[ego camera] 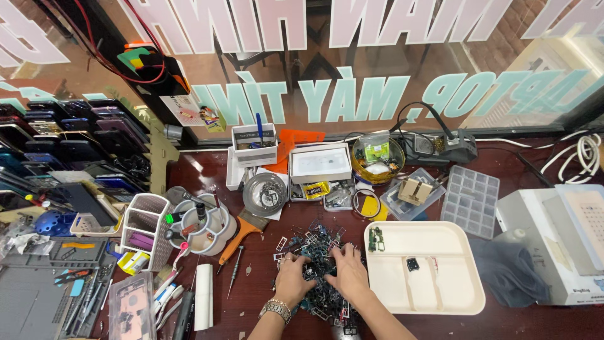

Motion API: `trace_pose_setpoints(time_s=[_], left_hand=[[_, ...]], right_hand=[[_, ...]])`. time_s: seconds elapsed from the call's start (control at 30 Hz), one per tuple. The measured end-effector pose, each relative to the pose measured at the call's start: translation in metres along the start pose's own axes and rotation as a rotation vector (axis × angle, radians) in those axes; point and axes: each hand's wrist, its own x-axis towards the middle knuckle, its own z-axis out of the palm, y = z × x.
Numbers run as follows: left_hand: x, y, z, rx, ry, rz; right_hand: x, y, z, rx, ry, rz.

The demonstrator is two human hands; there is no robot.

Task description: The person sorts a large pile of small electronic components on a workbench, picking them up one by one and placing them into a compartmentalized tray. The person handles the components by hand, separating them into different sections of the tray.

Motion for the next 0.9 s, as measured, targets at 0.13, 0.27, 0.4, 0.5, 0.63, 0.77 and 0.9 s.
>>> trace_pose_setpoints(time_s=[0.13,0.27,0.4,0.5,0.63,0.77,0.9], left_hand=[[-0.004,-0.004,0.000,-0.055,-0.005,0.024],[-0.002,-0.007,0.003,-0.067,0.003,0.071],[0.007,-0.016,0.018,-0.099,0.037,0.134],[0.018,-0.027,0.036,-0.203,0.047,0.136],[0.039,-0.037,0.058,-0.601,-0.020,0.047],[0.047,-0.039,0.067,-0.960,-0.141,-0.134],[0.048,-0.034,0.058,-0.933,-0.139,-0.087]], right_hand=[[-0.004,0.005,0.009,0.005,0.094,0.040],[-0.004,0.013,0.024,-0.058,0.181,-0.019],[-0.003,0.020,0.036,-0.004,0.275,-0.049],[-0.004,0.028,0.044,0.102,0.273,0.035],[0.004,0.040,0.056,0.499,0.074,0.319],[0.007,0.054,0.066,0.665,0.003,0.248],[0.006,0.061,0.065,0.708,0.113,0.114]])
